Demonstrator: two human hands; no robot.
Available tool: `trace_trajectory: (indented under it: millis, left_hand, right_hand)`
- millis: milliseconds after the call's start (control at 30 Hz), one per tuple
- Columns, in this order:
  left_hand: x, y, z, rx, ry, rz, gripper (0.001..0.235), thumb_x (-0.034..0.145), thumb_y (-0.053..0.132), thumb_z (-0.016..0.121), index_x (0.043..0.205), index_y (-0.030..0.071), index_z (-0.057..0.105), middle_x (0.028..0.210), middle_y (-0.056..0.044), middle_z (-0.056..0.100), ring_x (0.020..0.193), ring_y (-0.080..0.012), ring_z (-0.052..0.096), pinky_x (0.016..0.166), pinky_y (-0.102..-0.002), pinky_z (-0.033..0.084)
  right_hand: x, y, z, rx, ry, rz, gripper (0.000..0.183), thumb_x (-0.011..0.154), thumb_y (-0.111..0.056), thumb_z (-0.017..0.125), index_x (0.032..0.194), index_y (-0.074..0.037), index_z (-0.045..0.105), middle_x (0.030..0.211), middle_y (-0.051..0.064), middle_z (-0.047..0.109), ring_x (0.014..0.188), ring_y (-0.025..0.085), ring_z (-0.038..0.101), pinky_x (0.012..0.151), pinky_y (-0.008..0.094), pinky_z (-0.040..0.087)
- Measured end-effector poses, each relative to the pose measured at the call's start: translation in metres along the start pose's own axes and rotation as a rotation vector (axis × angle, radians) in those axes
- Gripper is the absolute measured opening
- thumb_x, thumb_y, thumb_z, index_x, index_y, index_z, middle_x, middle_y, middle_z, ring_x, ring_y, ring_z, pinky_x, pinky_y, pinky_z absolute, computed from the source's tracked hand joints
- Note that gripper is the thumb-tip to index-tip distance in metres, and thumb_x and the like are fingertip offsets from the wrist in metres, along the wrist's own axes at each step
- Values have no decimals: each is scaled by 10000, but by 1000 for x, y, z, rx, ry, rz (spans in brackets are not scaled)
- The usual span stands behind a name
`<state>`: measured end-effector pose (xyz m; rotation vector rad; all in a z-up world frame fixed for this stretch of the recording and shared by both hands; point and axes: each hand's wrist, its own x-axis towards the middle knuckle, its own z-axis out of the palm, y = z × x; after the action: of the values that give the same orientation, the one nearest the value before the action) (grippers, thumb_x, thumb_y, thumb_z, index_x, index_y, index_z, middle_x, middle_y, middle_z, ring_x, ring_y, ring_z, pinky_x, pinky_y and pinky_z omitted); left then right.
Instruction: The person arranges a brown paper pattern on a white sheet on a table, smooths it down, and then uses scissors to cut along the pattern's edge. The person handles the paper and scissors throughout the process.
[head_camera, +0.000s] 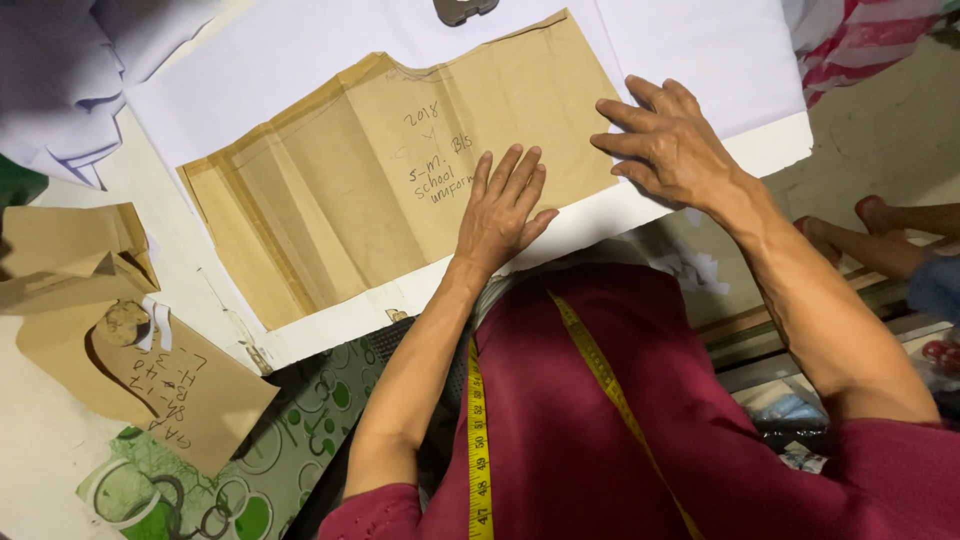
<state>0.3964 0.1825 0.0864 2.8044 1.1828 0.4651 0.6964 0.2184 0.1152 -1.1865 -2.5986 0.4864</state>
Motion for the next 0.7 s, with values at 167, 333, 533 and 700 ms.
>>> trace_trajectory:
  millis: [167,333,533,700]
  left_hand:
    - [0,-1,-4,-17,-13,13,569,1000,442,768,1431,122,580,1552,-141,493,1456,-356,451,1198,-616,336]
    - [-3,-3,9,-88,70,-34,563,1006,523,622,1461,195,576,1597,-104,449,1483,-337,412,1230,-594,253]
    - [-2,-5,6,-69,21,-14,559,1023,534,584,1499,244,537,1614,-87,430,1526,-329,341,1230,-603,251]
    - [-3,-3,3,-70,33,-7,600,984,536,654,1504,264,529,1606,-86,445,1508,-345,376,1218,-640,232]
  right_hand:
    - [-2,-7,-7,-57,-17,-23,634,956,-605,534,1385,-158,669,1552,156,556,1444,489,452,1062,698,361]
    - [-6,-7,3,-137,-42,80,636,857,-680,632,1377,-317,675,1567,59,579,1506,402,432,1208,621,273]
    - [-4,-6,4,-77,-45,112,574,894,-630,627,1384,-331,659,1581,44,549,1521,390,400,1209,630,264]
    - [-5,-12,-3,-58,-45,145,572,859,-567,705,1337,-254,701,1579,120,552,1501,402,434,1210,618,286]
